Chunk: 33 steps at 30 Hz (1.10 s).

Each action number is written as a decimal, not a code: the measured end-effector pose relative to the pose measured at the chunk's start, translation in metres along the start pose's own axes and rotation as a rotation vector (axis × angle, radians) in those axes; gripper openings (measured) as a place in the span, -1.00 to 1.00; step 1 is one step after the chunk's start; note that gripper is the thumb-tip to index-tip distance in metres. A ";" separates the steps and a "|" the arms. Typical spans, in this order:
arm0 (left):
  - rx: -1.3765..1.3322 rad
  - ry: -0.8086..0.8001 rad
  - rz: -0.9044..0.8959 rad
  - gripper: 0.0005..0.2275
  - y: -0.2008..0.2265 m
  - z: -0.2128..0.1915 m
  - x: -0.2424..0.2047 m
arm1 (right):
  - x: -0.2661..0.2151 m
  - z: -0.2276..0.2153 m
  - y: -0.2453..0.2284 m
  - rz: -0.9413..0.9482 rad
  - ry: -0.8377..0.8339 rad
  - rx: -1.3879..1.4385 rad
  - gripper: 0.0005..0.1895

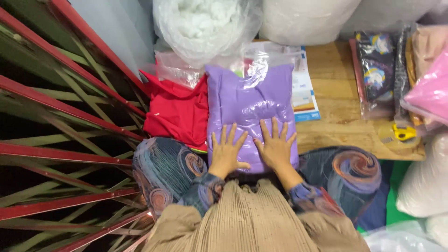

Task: Folding a purple garment and sealing it inside a plastic zip-lock bag

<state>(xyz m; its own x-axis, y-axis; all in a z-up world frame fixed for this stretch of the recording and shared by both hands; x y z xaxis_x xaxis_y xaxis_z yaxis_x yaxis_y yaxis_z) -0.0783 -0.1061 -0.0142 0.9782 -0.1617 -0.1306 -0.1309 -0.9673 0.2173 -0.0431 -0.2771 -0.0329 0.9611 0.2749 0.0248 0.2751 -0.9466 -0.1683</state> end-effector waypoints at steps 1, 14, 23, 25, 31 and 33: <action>-0.003 -0.010 0.007 0.09 0.002 0.003 -0.005 | -0.008 0.002 0.000 0.010 -0.008 0.000 -0.27; -0.325 0.054 -0.238 -0.37 -0.002 -0.096 0.083 | 0.095 -0.070 0.028 -0.091 0.052 0.267 -0.44; -0.131 0.071 -0.314 -0.41 -0.024 -0.035 0.140 | 0.135 -0.019 0.013 0.086 -0.005 0.100 -0.37; -0.118 0.047 -0.316 -0.42 -0.021 -0.027 0.134 | 0.124 -0.012 0.013 0.108 -0.018 0.097 -0.38; -0.124 0.057 -0.312 -0.40 -0.024 -0.014 0.141 | 0.130 0.000 0.017 0.074 0.046 0.051 -0.38; -0.172 0.115 -0.281 -0.38 -0.030 -0.006 0.149 | 0.136 0.004 0.021 0.068 0.085 0.106 -0.35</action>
<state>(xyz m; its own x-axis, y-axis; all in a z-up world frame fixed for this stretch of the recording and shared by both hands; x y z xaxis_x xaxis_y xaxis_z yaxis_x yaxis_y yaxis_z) 0.0723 -0.1000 -0.0339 0.9851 0.1390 -0.1012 0.1661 -0.9220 0.3497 0.0931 -0.2588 -0.0373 0.9772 0.1913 0.0920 0.2096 -0.9381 -0.2757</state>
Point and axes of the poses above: each hand's wrist, its own x-axis towards the middle knuckle, its own z-axis out of the palm, y = z × x, the point moved 5 cm from there along x, towards the middle knuckle, and after that the axes turned 7 degrees about -z, right-handed, at the moved point
